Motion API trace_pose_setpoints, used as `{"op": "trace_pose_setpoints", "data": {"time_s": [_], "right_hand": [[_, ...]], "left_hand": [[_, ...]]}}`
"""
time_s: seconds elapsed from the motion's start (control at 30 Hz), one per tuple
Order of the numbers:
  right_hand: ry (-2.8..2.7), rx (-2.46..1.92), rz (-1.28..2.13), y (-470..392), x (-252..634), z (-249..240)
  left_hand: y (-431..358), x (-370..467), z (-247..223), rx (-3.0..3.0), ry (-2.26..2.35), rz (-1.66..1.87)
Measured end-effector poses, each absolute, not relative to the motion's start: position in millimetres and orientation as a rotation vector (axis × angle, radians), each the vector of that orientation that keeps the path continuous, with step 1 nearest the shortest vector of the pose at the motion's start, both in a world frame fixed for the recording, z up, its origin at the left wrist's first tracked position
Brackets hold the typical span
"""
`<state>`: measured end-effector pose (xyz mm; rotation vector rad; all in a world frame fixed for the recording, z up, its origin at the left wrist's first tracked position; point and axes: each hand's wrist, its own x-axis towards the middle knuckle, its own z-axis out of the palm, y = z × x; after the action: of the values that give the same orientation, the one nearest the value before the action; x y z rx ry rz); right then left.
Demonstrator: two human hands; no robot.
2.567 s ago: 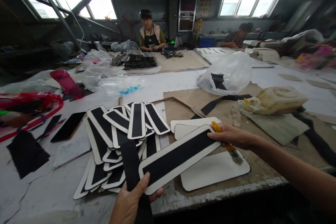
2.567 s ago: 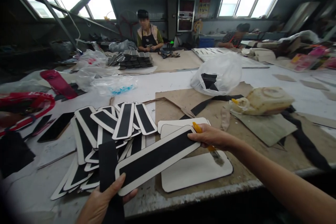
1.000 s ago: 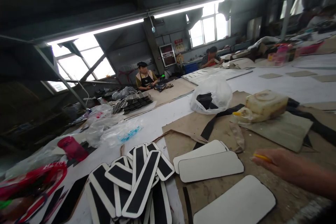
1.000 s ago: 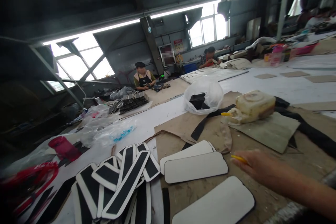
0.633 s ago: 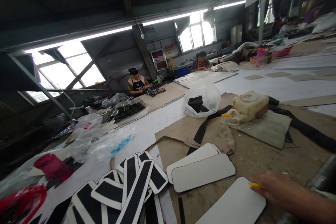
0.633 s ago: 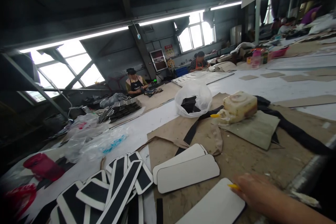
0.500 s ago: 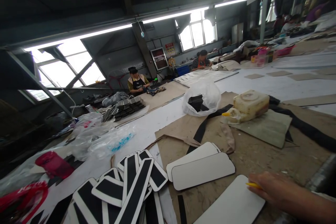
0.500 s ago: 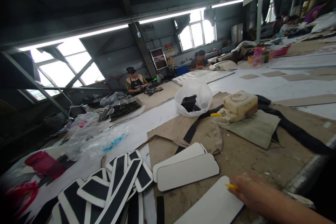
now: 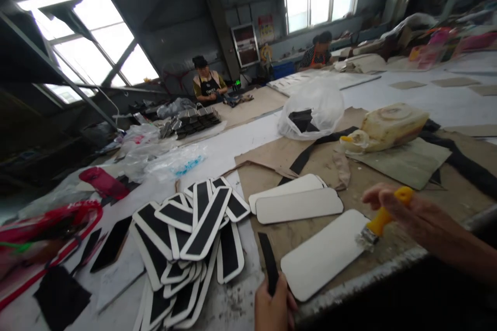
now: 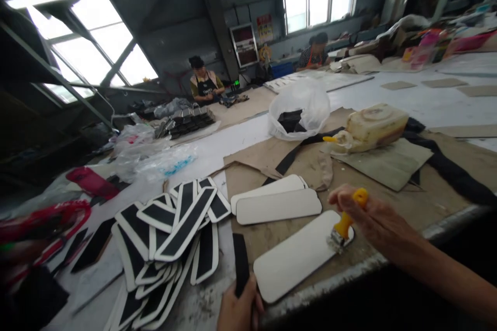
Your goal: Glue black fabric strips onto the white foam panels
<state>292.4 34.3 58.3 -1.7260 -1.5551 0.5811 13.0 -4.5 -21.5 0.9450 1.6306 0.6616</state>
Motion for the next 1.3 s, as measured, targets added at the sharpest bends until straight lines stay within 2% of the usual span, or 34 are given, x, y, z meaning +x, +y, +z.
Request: {"op": "trace_pose_setpoints", "data": {"time_s": [0.27, 0.57, 0.77, 1.07, 1.3], "right_hand": [[-1.272, -1.516, 1.158, 14.2, 233.8, 35.6], [-1.056, -1.382, 1.371, 10.1, 203.0, -0.3], [-1.319, -1.593, 1.075, 13.3, 226.1, 2.8], [-1.497, -1.933, 0.396, 16.4, 285.1, 17.9], [-1.730, -1.692, 0.068, 13.4, 290.6, 18.1]], "left_hand": [[-7.7, 9.7, -26.0, 0.853, 1.486, 0.711], [-6.4, 10.8, -24.3, 0.883, 1.436, 0.726], [-7.2, 10.5, -28.2, 0.873, 1.431, 0.757], [-7.4, 8.6, -27.9, 0.904, 1.389, 0.755], [-7.0, 7.3, -31.3, 0.911, 1.394, 0.740]]}}
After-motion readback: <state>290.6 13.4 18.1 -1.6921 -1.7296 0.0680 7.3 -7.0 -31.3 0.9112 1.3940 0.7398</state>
